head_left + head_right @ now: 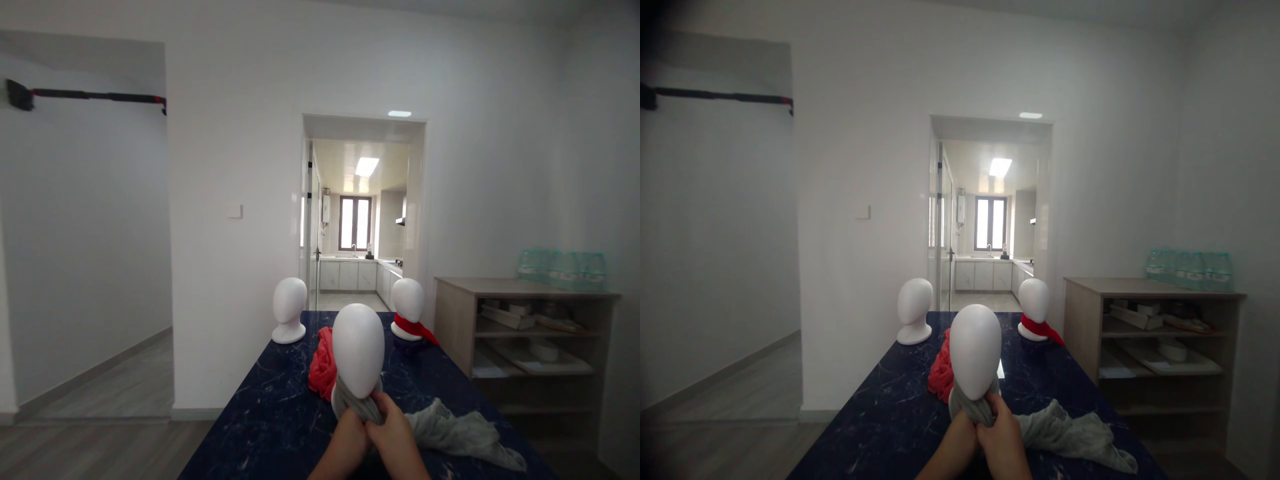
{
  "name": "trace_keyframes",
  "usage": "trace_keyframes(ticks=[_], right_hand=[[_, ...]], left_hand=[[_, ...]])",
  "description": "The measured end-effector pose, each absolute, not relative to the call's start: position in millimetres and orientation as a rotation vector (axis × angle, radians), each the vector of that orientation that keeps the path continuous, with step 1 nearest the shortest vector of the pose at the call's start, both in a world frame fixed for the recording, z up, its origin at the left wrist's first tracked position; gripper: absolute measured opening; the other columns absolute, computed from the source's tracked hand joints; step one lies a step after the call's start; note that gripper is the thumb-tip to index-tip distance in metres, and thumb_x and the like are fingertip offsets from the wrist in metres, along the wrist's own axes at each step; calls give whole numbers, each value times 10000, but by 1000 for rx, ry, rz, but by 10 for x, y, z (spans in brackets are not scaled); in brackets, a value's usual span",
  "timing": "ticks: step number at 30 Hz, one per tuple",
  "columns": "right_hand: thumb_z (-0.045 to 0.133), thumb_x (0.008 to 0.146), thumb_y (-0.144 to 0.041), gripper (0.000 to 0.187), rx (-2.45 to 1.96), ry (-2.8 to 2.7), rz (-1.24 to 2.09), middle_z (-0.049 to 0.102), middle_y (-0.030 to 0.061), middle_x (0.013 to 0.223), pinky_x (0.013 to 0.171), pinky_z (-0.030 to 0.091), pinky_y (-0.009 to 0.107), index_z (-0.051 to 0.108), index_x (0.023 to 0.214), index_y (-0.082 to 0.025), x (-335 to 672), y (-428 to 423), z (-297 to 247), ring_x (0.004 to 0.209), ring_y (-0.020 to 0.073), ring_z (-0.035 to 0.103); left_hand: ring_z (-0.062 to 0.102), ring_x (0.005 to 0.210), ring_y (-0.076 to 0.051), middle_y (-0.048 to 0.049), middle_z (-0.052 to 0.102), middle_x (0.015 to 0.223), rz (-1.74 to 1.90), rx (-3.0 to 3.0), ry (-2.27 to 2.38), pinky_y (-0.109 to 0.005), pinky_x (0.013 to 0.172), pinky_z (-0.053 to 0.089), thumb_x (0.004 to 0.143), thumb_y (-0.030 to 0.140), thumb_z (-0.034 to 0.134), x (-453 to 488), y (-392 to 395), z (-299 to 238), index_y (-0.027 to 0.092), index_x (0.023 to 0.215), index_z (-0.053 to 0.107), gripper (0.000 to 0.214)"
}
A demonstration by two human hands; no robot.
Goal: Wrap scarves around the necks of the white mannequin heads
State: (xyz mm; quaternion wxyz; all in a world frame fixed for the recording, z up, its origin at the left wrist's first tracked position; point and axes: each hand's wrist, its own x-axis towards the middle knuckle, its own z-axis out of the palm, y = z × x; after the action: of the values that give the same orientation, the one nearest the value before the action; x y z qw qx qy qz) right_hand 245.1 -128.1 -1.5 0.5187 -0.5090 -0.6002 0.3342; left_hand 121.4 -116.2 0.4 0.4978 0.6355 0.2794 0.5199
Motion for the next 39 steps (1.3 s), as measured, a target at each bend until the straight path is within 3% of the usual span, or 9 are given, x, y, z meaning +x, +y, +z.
trace_keyframes(ticks=[7,14,20,22,26,30,33,35,39], right_hand=[[505,682,-1,426,-1357,-1618,680,792,16,842,678,459,238,685,1001,-220,2600,-1329,225,810,205,753],[556,742,58,347,-1524,-1725,397,703,-19,758,619,327,240,515,905,-247,2740,-1233,183,725,175,689],[429,883,50,330,-1489,-1843,123,720,44,909,746,405,246,609,939,-221,2762,-1265,88,881,185,702],[403,914,24,374,-1460,-1891,45,722,70,996,806,444,252,679,982,-220,2756,-1283,72,946,198,700],[432,910,-22,481,-1394,-1961,-6,712,100,1244,994,498,303,766,1165,-256,2763,-1353,18,1162,233,678],[563,744,-21,704,-1376,-2047,49,445,96,1669,1268,342,474,696,1397,-249,2751,-1454,-192,1553,318,389],[714,610,-83,932,-1436,-2073,193,263,155,1754,1285,280,609,587,1527,-192,2715,-1476,-404,1615,447,208],[799,589,-159,915,-1440,-2023,287,302,186,1732,1270,290,643,632,1489,-179,2696,-1462,-495,1598,496,218],[806,636,-221,601,-1273,-1868,379,552,161,1586,1271,333,593,813,1236,-217,2716,-1498,-476,1533,472,394]], left_hand=[[748,998,-309,-100,830,1099,1232,1710,913,-405,995,555,816,243,733,1175,-1242,57,161,1139,815,343],[748,962,-342,-98,837,967,1231,1474,995,-405,907,555,666,201,788,1070,-1087,28,141,984,844,329],[620,599,-185,-38,710,624,1315,1119,889,-316,690,494,633,316,880,1080,-1043,-82,131,705,765,230],[628,599,-168,-25,699,624,1320,954,774,-297,692,500,645,301,902,1099,-1088,-81,132,764,763,248],[717,754,-177,-52,782,847,1233,713,594,-289,789,539,704,240,907,1111,-1217,-6,150,1009,776,344],[656,647,-124,-3,717,730,1178,651,537,-256,731,520,762,206,872,1100,-1311,82,156,974,763,243],[641,620,-116,13,688,684,1124,616,492,-259,752,532,791,206,846,1081,-1347,126,157,1003,759,234],[667,647,-135,-1,716,718,1079,618,471,-271,773,546,808,230,827,1067,-1356,136,163,1074,758,283],[730,746,-183,-43,780,835,1047,631,499,-300,826,573,815,276,811,1057,-1329,99,164,1112,746,323]])
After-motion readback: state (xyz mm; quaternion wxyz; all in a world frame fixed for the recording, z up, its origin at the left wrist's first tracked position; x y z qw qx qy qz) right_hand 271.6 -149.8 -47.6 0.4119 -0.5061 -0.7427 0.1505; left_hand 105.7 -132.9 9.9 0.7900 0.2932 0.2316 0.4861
